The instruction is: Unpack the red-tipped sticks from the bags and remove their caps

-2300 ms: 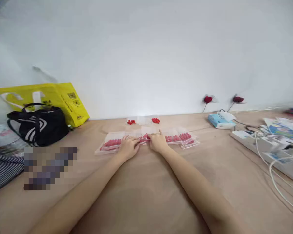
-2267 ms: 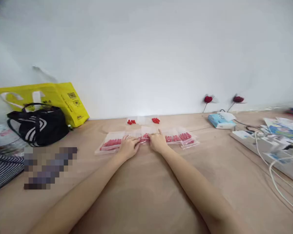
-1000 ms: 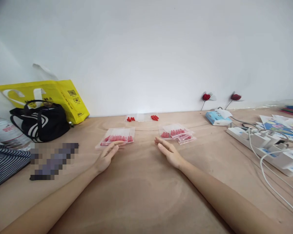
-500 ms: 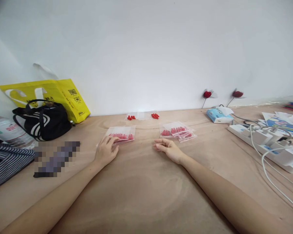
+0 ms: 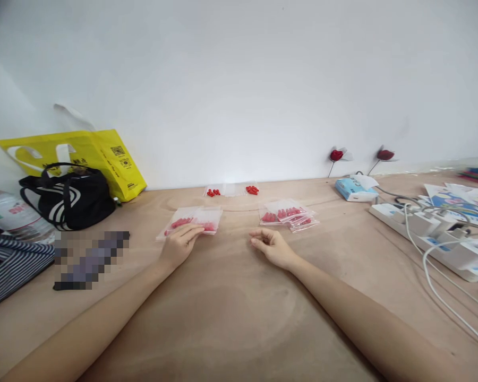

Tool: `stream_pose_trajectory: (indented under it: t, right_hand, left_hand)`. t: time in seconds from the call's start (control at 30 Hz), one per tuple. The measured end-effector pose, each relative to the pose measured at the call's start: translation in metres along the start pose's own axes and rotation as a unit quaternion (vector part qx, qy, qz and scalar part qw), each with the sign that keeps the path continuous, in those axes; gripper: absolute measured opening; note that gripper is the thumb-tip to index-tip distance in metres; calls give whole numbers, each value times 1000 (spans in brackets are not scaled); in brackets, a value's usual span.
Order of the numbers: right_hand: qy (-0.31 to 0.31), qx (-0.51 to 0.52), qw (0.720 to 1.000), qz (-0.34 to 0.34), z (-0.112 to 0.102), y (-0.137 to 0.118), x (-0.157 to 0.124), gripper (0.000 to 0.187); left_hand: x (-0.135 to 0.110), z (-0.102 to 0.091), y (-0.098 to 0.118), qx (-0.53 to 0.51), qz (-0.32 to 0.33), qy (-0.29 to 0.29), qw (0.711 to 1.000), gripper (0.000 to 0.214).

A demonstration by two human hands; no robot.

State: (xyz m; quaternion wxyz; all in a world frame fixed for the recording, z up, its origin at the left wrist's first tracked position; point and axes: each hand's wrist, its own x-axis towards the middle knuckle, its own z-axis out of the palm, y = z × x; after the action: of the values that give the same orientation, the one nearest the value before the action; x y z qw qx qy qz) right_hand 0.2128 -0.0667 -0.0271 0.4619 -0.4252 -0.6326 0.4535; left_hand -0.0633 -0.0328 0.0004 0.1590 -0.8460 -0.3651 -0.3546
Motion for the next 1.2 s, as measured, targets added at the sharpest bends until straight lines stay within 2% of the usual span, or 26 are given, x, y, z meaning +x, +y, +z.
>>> stream_pose_trajectory:
  t: [0.1,0.23,0.33,0.4,0.5,0.67,0.9,1.03,1.13,1.2]
  right_hand:
    - [27,-146,983,-108,7,-4,-5,29]
    - [33,-305,925,-225,14,-11,-4,39]
    - [30,-377,885,-273,17,-10,4,24]
    - [10,-395,871,-290,18,-7,9,15]
    - [-15,-394,871,-293,17,-3,13,16]
    - [3,-397,876,-273,14,-5,10,15]
    - [-25,-408,862,-300,17,-13,7,18]
    - [-28,-417,861,-289,19,-14,7,17]
    - [-14,-416,869,-268,22,-15,7,14]
    - [-1,-399,883,-246,24,-16,9,13]
  left_hand:
    - [4,8,23,-39,32,-12,999,22]
    - [10,23,51,-58,58,-48,995,24]
    - [13,31,64,-84,57,-74,992,23]
    - [14,31,67,-109,43,-82,990,21]
    - [12,25,62,-134,9,-87,987,16]
    - [8,15,50,-151,5,-94,984,18]
    - [8,18,51,-157,-3,-115,981,17]
    - [8,18,51,-178,-28,-123,976,14]
    - [9,17,51,-194,-41,-126,972,12]
    - [10,17,51,-200,-50,-125,970,11]
